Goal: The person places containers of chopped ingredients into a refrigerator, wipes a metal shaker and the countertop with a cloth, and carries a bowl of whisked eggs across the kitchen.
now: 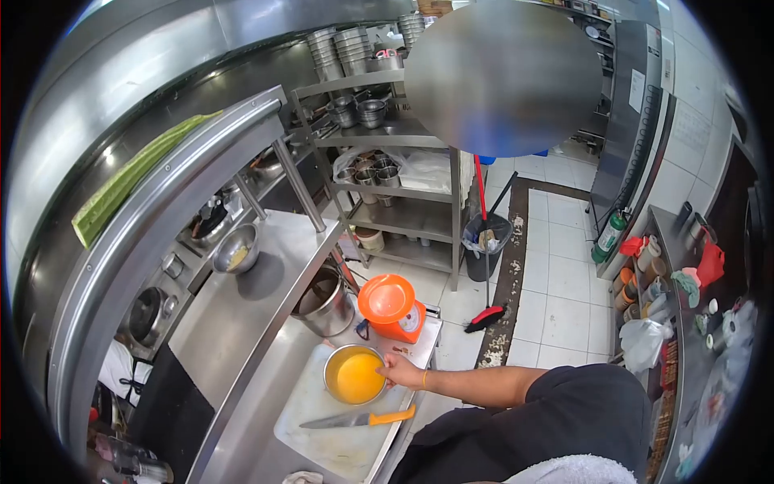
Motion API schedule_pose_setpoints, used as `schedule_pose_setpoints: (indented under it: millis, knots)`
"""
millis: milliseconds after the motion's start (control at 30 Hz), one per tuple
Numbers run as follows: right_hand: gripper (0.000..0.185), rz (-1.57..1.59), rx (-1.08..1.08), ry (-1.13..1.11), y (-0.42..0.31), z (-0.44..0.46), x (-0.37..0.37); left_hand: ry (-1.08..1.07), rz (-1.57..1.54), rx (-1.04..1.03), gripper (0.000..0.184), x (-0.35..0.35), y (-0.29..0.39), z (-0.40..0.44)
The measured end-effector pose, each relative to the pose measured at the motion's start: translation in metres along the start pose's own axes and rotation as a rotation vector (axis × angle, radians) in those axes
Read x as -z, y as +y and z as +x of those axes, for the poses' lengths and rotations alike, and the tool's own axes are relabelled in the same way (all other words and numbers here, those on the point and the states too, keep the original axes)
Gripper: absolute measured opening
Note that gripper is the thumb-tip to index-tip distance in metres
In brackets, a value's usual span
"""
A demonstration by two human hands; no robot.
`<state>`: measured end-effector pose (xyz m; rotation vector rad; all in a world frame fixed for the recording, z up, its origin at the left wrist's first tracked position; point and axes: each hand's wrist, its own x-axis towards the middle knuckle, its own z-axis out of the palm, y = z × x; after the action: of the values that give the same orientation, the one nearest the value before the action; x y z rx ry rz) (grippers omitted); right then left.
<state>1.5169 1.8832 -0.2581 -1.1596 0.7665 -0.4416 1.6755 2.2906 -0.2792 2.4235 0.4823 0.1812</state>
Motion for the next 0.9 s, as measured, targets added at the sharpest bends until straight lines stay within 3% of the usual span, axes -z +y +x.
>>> schedule_pose_setpoints:
  millis: [100,200,300,400,433,500,533,600,767,900]
  knots:
    - [0.028,-0.042,0.025,-0.022,0.002,0.003,0.002,0.041,-0.075,-0.039,0.048,-0.011,-0.007,0.003]
    - [0.027,-0.070,0.083,-0.029,0.014,0.008,0.004,0.093,0.156,-0.058,0.051,-0.025,-0.029,0.017]
    - [0.024,-0.137,0.117,-0.036,0.018,0.015,0.010,0.058,0.092,-0.020,0.061,-0.042,-0.049,0.031]
    - [0.017,-0.123,0.176,-0.071,0.038,0.028,0.023,0.158,0.023,-0.079,0.073,-0.080,-0.086,0.049]
    - [0.015,-0.128,0.137,-0.044,0.044,0.032,0.029,0.129,0.027,0.035,0.071,-0.059,-0.048,0.034]
    - [0.015,-0.172,0.070,-0.037,0.043,0.039,0.029,0.124,0.043,0.011,0.066,-0.049,-0.037,0.030]
    - [0.009,-0.051,0.044,-0.033,0.015,0.021,0.013,0.174,0.093,-0.068,0.058,-0.052,-0.049,0.033]
    - [0.007,-0.026,-0.059,-0.003,0.007,0.026,0.012,0.126,0.113,-0.021,0.043,-0.039,-0.032,0.029]
    - [0.018,-0.026,-0.113,0.018,-0.021,0.016,-0.005,0.107,0.098,-0.027,0.038,-0.036,-0.044,0.028]
    - [0.022,-0.035,-0.045,-0.091,-0.044,0.022,-0.018,0.105,0.097,-0.049,0.036,-0.033,-0.045,0.029]
